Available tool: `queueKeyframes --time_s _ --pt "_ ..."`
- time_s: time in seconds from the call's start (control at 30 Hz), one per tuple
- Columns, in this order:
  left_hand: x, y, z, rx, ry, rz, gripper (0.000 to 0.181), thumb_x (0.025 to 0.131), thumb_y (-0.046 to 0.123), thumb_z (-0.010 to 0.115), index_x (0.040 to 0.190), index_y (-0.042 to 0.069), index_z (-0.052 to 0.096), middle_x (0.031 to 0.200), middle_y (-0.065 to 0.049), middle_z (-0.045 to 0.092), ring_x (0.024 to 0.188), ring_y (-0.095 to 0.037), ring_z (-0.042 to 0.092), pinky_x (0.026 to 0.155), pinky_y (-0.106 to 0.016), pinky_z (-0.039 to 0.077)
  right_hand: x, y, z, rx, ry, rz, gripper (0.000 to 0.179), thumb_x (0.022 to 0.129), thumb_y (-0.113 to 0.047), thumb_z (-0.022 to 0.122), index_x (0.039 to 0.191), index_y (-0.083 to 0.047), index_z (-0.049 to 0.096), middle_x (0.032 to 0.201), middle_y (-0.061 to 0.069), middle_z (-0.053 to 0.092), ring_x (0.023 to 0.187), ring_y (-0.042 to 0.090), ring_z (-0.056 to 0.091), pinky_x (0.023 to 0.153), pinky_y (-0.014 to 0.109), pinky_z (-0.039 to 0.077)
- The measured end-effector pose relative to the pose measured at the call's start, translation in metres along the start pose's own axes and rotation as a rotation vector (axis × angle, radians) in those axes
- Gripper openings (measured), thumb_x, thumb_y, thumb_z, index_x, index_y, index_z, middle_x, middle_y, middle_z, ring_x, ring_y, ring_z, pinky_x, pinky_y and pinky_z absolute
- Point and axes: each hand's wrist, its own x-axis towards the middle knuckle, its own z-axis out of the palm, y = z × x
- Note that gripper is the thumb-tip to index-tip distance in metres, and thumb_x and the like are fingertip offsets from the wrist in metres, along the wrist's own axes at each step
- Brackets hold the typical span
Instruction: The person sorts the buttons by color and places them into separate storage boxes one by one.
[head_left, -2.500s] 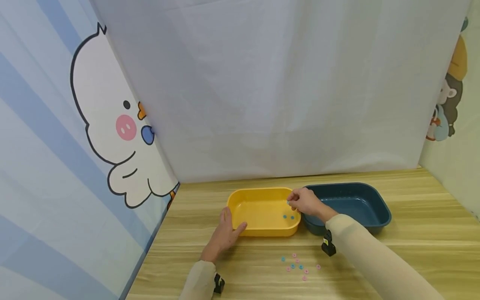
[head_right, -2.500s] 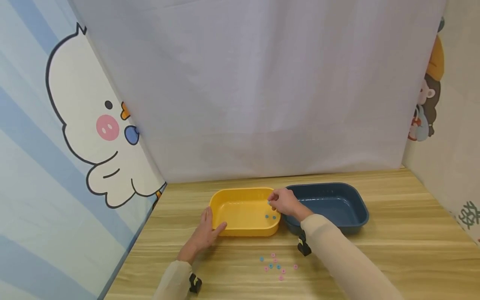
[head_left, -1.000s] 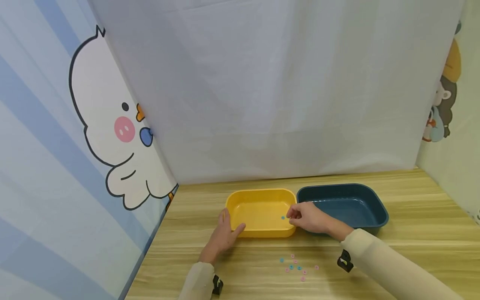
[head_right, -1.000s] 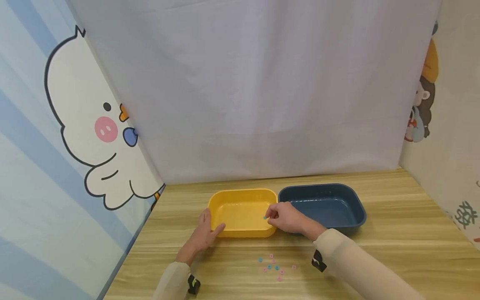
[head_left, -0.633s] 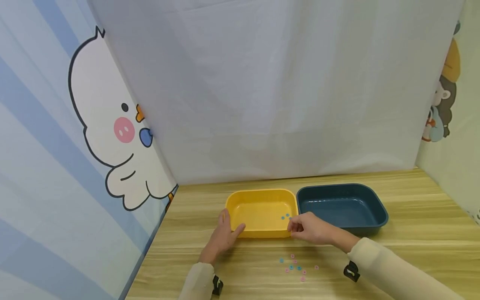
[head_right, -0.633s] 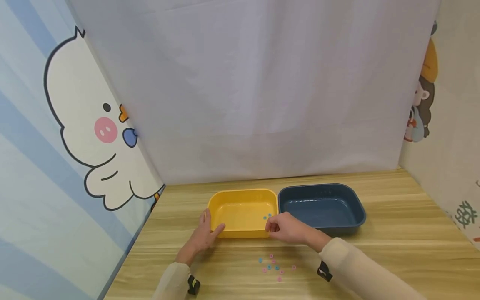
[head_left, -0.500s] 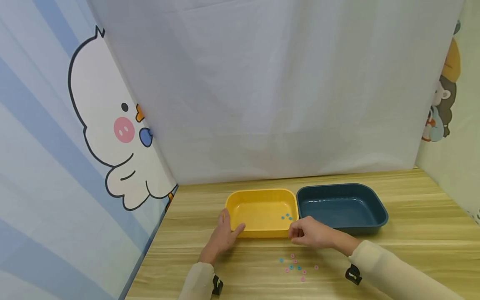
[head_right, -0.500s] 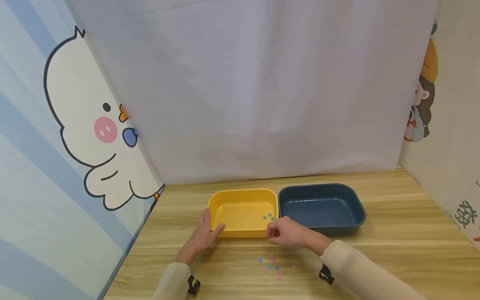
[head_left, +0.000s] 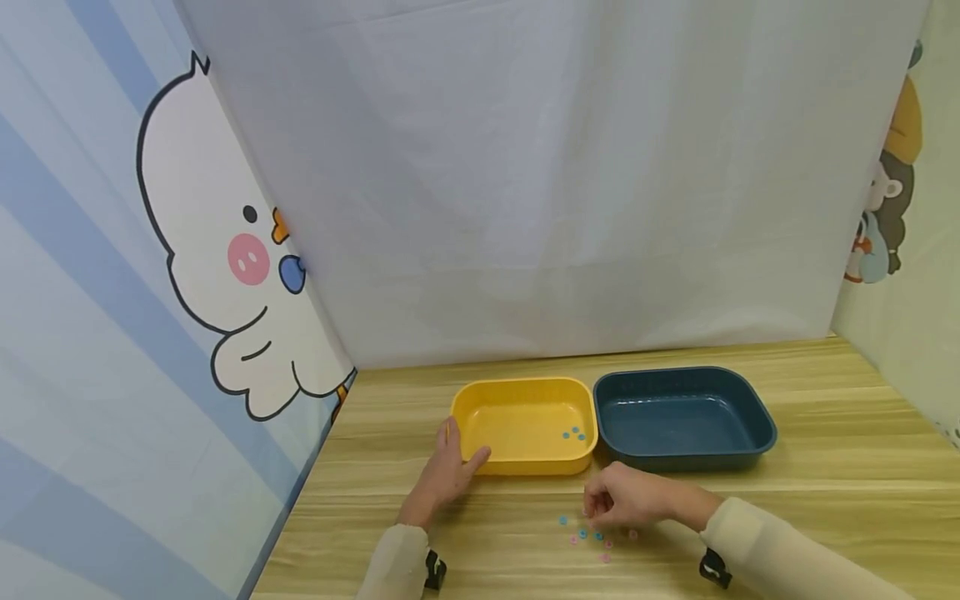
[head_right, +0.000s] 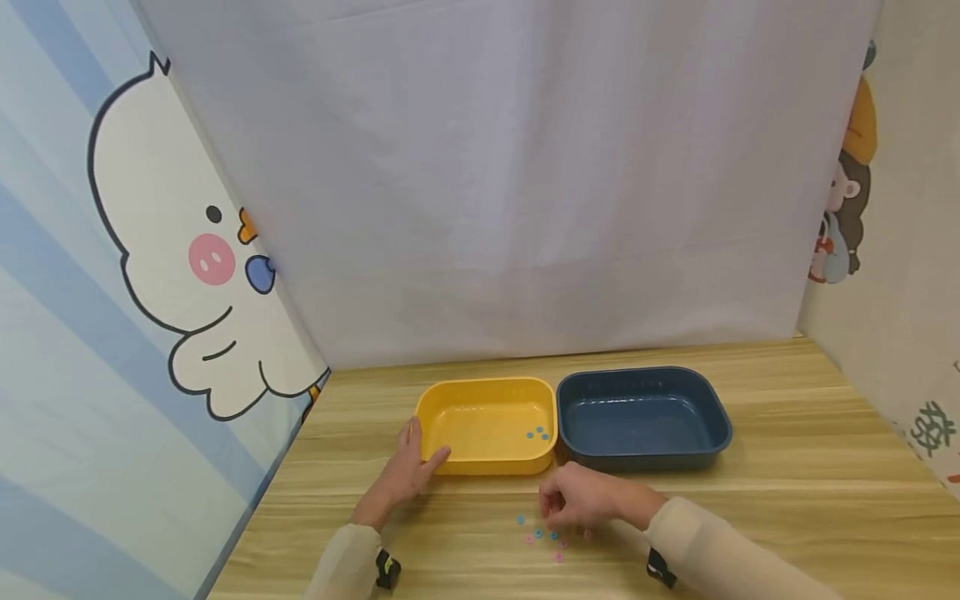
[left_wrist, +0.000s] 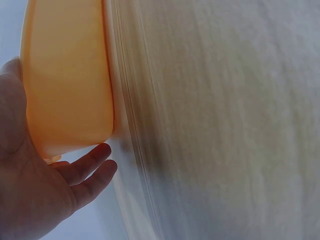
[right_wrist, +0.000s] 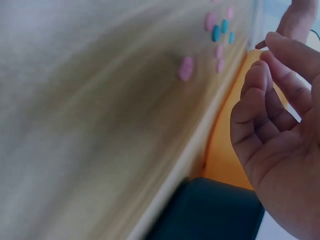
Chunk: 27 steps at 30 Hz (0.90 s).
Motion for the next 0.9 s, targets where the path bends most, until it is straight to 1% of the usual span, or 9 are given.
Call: queueKeyframes --time_s 0.07,0.27,0.43,0.67,0.9 --pt "0.0 0.0 0.0 -0.003 -0.001 -0.002 0.09 0.095 0.05 0.048 0.148 -0.009 0.004 0.152 -0.029 0.005 0.125 -0.046 0.039 0.101 -0.053 0.033 -0.001 0.003 0.003 0.0 -0.012 0.003 0.01 0.083 -0.007 0.071 0.078 -0.013 0.064 0.065 -0.013 0.053 0.048 -0.003 0.049 0.043 0.019 0.046" --pt "0.001 -0.001 0.0 0.003 -0.001 -0.001 0.09 0.095 0.051 0.047 0.148 -0.008 0.003 0.152 -0.029 0.004 0.124 -0.046 0.04 0.1 -0.053 0.034 0.0 0.012 0.008 -0.099 -0.014 -0.037 0.013 0.077 -0.004 0.074 0.078 -0.013 0.065 0.068 -0.017 0.051 0.058 -0.005 0.048 0.051 0.016 0.044" --pt "0.001 -0.001 0.0 0.011 0.002 0.006 0.092 0.095 0.053 0.046 0.148 -0.008 0.003 0.152 -0.029 0.005 0.123 -0.045 0.041 0.1 -0.052 0.035 0.0 0.015 0.008 -0.12 -0.018 -0.061 0.012 0.078 -0.004 0.074 0.08 -0.013 0.066 0.07 -0.018 0.052 0.061 -0.006 0.048 0.053 0.016 0.045" --pt "0.001 -0.003 0.001 0.013 -0.001 0.003 0.092 0.095 0.053 0.046 0.148 -0.008 0.003 0.152 -0.029 0.006 0.123 -0.045 0.041 0.1 -0.052 0.035 0.001 0.019 0.008 -0.128 -0.025 -0.123 0.009 0.079 -0.005 0.073 0.085 -0.012 0.069 0.073 -0.016 0.056 0.065 -0.006 0.049 0.057 0.016 0.046" --pt "0.0 -0.002 0.001 0.005 -0.004 0.0 0.092 0.095 0.053 0.046 0.148 -0.008 0.003 0.152 -0.029 0.005 0.123 -0.045 0.041 0.1 -0.052 0.034 0.002 0.024 0.01 -0.144 -0.019 -0.139 0.009 0.079 -0.006 0.074 0.084 -0.013 0.07 0.075 -0.015 0.057 0.066 -0.007 0.05 0.057 0.015 0.046"
